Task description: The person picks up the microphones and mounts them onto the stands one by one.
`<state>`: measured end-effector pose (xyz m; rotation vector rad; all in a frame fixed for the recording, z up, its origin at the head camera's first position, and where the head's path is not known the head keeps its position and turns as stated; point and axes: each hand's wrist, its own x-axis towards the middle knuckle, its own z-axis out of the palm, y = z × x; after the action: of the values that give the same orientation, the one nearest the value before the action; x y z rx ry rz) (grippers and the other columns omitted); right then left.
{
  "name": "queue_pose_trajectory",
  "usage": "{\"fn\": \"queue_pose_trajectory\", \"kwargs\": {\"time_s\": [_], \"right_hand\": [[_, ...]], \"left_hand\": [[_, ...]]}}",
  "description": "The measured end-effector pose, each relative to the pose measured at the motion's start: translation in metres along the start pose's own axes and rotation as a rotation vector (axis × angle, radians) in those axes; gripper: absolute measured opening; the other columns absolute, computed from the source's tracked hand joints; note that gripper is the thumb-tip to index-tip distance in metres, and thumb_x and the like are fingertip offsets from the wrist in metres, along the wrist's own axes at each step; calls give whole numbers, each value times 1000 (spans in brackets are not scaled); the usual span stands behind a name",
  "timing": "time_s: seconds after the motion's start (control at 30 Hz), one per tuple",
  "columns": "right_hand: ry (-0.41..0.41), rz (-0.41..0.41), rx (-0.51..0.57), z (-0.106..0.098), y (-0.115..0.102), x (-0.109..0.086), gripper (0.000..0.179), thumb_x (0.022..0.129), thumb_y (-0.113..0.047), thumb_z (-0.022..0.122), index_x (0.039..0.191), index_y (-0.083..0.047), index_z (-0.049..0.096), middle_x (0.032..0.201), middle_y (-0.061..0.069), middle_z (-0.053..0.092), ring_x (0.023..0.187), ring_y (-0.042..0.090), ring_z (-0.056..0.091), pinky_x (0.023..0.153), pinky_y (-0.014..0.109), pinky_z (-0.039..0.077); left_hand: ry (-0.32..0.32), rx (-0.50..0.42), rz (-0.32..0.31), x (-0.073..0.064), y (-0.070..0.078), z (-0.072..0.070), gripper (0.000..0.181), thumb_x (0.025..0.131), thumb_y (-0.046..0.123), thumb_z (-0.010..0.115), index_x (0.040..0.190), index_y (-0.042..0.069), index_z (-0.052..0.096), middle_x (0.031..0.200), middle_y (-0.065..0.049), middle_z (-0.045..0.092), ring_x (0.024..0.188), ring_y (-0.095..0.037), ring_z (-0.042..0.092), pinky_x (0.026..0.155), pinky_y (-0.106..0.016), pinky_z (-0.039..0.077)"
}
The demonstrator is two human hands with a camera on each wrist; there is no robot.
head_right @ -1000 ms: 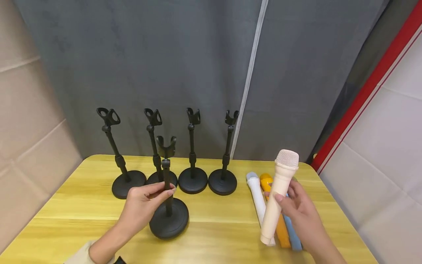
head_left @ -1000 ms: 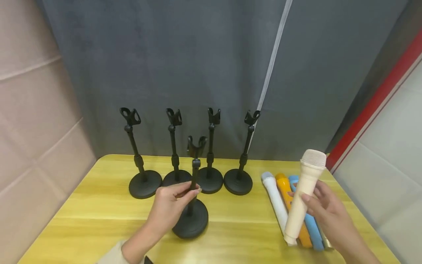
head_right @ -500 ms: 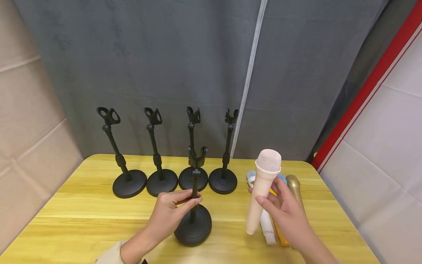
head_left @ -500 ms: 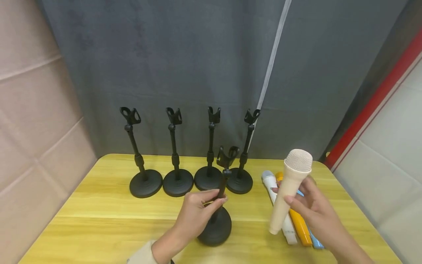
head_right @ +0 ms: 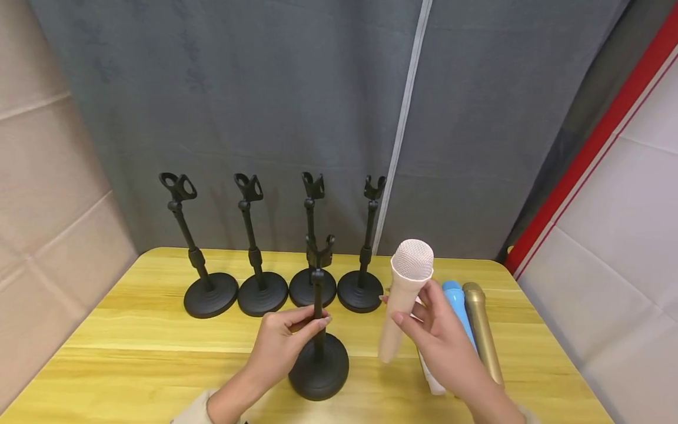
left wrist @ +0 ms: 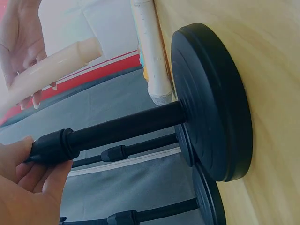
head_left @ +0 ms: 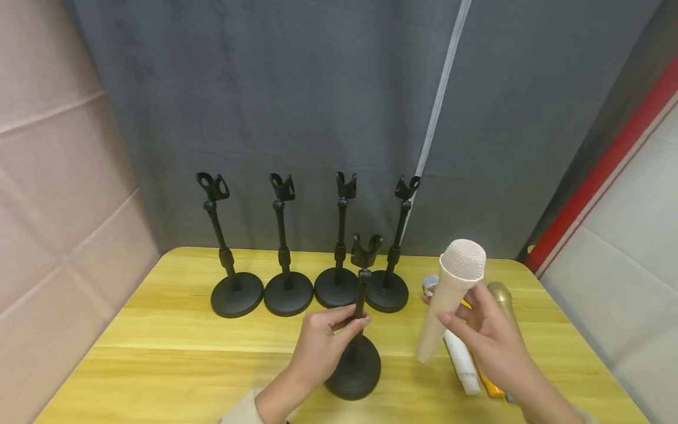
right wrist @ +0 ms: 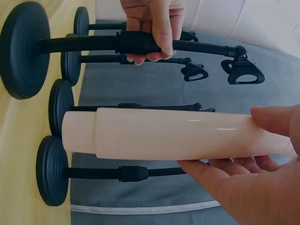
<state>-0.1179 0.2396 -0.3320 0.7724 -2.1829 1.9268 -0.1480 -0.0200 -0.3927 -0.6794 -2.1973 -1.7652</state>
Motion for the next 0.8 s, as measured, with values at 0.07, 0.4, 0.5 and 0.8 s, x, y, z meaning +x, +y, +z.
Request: {"fn": "queue_pose_trajectory", "kwargs": {"time_s": [0.07, 0.4, 0.5, 0.8], "right_hand": [[4, -3, -1, 3, -1, 2, 66, 98, 14, 50, 156, -4, 25, 139, 4, 55, 120, 14, 68, 98, 22, 55], [62, -4, -94, 17, -11, 16, 62, 99, 8, 55, 153, -11, 30, 129, 1, 63, 119, 10, 67, 98, 17, 53], [69, -21, -86, 21, -15, 23, 63, 99, 6, 56, 153, -13, 29, 128, 2, 62, 120, 11, 67, 99, 18, 53], [118, -111, -73, 36, -26, 52, 64, 97, 9, 57, 152, -12, 33, 130, 9, 59, 123, 12, 64, 102, 18, 52]], "left_hand": [[-11, 3, -41, 1, 0, -1, 14, 91, 19, 75, 100, 10, 80, 95, -5, 80, 92, -15, 77, 79, -19, 60], [-197, 49, -183, 5, 1, -8, 24, 101, 31, 63, 105, 11, 75, 104, -5, 79, 104, -16, 74, 90, -27, 60], [-179, 44, -166, 3, 1, -7, 24, 100, 32, 63, 103, 10, 74, 102, -6, 79, 101, -18, 75, 87, -27, 61], [-169, 8, -154, 1, -4, -5, 23, 100, 32, 63, 103, 11, 74, 103, -4, 78, 101, -14, 75, 86, -24, 60]]}}
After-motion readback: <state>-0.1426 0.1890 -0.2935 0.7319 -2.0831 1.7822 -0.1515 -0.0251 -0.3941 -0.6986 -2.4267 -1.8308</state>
